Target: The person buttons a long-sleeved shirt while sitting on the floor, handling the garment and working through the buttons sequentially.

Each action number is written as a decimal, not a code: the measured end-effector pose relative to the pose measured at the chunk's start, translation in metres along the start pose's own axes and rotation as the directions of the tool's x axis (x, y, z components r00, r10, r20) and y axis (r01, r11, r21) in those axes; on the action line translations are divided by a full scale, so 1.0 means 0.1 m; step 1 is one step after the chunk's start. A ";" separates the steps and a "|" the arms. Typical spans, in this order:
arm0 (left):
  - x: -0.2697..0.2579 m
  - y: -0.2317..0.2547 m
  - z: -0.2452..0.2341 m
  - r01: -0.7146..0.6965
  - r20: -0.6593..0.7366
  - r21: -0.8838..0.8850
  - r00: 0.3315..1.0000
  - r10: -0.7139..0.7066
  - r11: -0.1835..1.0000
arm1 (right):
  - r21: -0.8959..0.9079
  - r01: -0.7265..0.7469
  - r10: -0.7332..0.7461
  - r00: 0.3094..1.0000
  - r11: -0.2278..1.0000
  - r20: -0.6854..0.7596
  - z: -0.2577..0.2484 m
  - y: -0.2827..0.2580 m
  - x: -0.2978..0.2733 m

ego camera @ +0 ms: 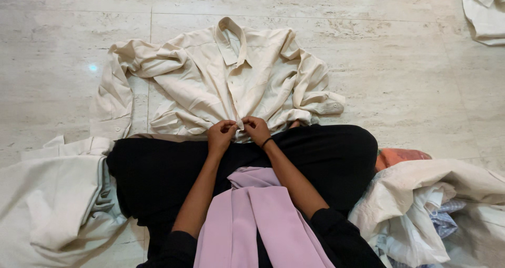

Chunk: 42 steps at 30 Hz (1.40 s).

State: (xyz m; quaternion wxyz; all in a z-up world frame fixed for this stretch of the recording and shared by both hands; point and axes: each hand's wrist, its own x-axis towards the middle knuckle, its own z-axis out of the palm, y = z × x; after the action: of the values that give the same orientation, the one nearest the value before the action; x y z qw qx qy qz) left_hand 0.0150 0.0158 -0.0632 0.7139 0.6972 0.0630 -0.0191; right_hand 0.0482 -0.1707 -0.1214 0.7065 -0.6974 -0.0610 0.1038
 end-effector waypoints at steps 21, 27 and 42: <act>-0.05 0.16 0.06 -0.060 -0.051 0.273 0.996 0.077 0.960 | -0.361 0.019 -0.096 0.976 0.932 -0.196 0.24 -0.49 -0.12; -0.04 0.14 0.07 -0.067 -0.036 0.229 0.996 0.077 0.971 | -0.339 0.044 -0.107 0.980 0.940 -0.170 0.22 -0.52 -0.14; -0.08 0.16 0.09 -0.186 -0.093 0.291 0.971 0.221 0.938 | -0.211 -0.008 -0.022 0.990 0.978 -0.141 0.23 -0.39 -0.09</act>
State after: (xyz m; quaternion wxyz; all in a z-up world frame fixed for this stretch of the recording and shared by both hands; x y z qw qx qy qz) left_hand 0.0098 0.0068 -0.0467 0.6007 0.7938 0.0312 0.0897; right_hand 0.0365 -0.1511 -0.0819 0.6316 -0.7737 -0.0236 0.0440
